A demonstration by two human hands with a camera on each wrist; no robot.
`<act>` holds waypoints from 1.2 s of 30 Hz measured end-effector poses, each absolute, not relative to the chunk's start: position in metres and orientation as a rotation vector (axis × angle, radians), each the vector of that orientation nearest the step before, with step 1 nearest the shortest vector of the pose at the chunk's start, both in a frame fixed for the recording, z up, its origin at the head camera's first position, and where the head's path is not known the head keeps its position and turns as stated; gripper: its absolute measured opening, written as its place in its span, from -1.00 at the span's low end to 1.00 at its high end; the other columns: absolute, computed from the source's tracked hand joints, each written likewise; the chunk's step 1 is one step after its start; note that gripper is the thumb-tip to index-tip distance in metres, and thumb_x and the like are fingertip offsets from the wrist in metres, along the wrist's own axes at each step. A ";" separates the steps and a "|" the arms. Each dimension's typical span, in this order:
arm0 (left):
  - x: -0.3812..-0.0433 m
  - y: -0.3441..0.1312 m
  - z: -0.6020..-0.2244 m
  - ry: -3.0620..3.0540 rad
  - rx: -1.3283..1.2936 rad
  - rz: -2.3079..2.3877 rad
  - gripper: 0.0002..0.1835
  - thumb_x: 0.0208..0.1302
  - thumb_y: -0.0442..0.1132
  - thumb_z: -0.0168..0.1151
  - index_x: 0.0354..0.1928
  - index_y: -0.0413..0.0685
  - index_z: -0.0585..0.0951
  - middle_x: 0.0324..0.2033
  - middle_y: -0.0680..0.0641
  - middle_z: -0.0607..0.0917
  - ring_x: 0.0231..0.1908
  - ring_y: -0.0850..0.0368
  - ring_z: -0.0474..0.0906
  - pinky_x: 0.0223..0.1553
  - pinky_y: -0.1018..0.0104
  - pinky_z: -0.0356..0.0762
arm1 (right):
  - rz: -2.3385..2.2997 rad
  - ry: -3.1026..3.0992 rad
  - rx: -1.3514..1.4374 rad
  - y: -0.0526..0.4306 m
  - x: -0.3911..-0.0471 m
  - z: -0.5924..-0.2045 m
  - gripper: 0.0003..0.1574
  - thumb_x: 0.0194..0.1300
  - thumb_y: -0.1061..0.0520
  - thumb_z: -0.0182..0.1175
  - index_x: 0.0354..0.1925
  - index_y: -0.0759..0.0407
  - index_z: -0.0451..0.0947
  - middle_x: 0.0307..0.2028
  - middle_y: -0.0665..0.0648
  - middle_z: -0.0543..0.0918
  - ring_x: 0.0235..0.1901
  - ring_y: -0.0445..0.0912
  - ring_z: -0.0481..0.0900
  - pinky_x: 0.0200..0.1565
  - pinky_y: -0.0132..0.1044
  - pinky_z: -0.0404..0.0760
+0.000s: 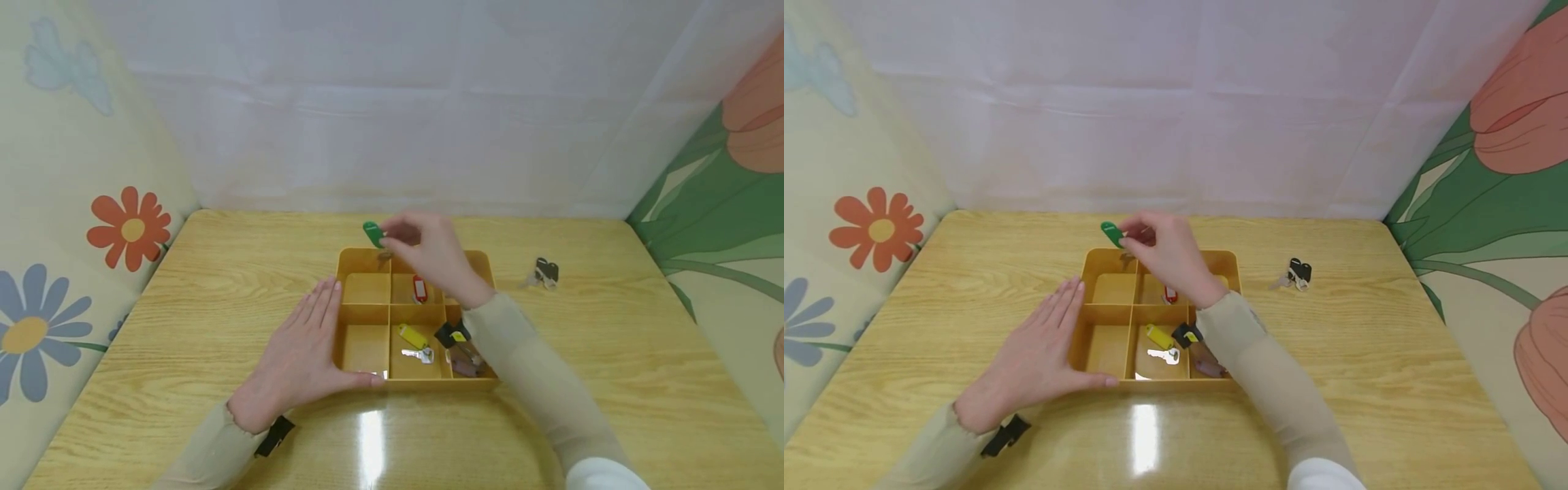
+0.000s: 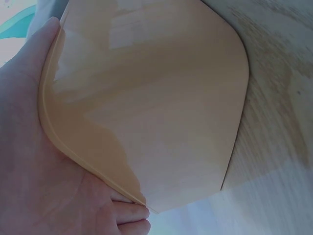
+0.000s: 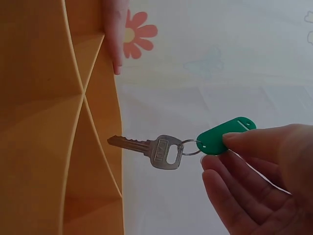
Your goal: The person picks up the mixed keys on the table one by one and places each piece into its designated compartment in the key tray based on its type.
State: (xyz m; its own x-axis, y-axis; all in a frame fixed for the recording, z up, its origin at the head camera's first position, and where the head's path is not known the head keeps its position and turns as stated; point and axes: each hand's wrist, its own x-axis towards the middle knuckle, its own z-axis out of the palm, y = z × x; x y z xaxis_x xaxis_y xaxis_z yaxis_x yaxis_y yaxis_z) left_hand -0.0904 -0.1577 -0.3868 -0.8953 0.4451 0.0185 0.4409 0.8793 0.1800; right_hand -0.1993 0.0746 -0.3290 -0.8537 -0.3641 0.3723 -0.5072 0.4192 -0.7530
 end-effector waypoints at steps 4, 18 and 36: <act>-0.091 -0.157 -0.387 3.021 0.712 0.279 0.60 -0.19 0.85 -0.08 0.59 -0.23 -0.32 0.58 -0.24 -0.28 0.55 -0.07 -0.38 0.53 0.03 -0.20 | 1.395 -2.587 0.759 0.074 -0.202 -0.331 -0.69 0.40 0.17 0.34 0.09 0.13 0.69 -0.09 0.01 0.75 -0.18 -0.23 0.70 -0.08 -0.36 0.68; -0.090 -0.157 -0.387 3.013 0.705 0.272 0.61 -0.19 0.86 -0.11 0.59 -0.31 -0.22 0.58 -0.24 -0.28 0.55 -0.08 -0.39 0.53 0.03 -0.21 | 1.375 -2.654 0.776 0.090 -0.197 -0.323 -0.51 0.44 -0.05 0.31 0.22 0.13 0.63 0.11 0.07 0.70 0.02 -0.15 0.65 0.07 -0.23 0.65; -0.090 -0.156 -0.387 3.016 0.698 0.285 0.61 -0.20 0.87 -0.13 0.60 -0.29 -0.24 0.58 -0.22 -0.29 0.55 -0.06 -0.40 0.53 0.02 -0.19 | 1.379 -2.659 0.690 0.116 -0.194 -0.319 -0.48 0.40 -0.15 0.32 0.19 0.08 0.66 0.09 0.02 0.71 0.05 -0.11 0.65 0.14 -0.16 0.61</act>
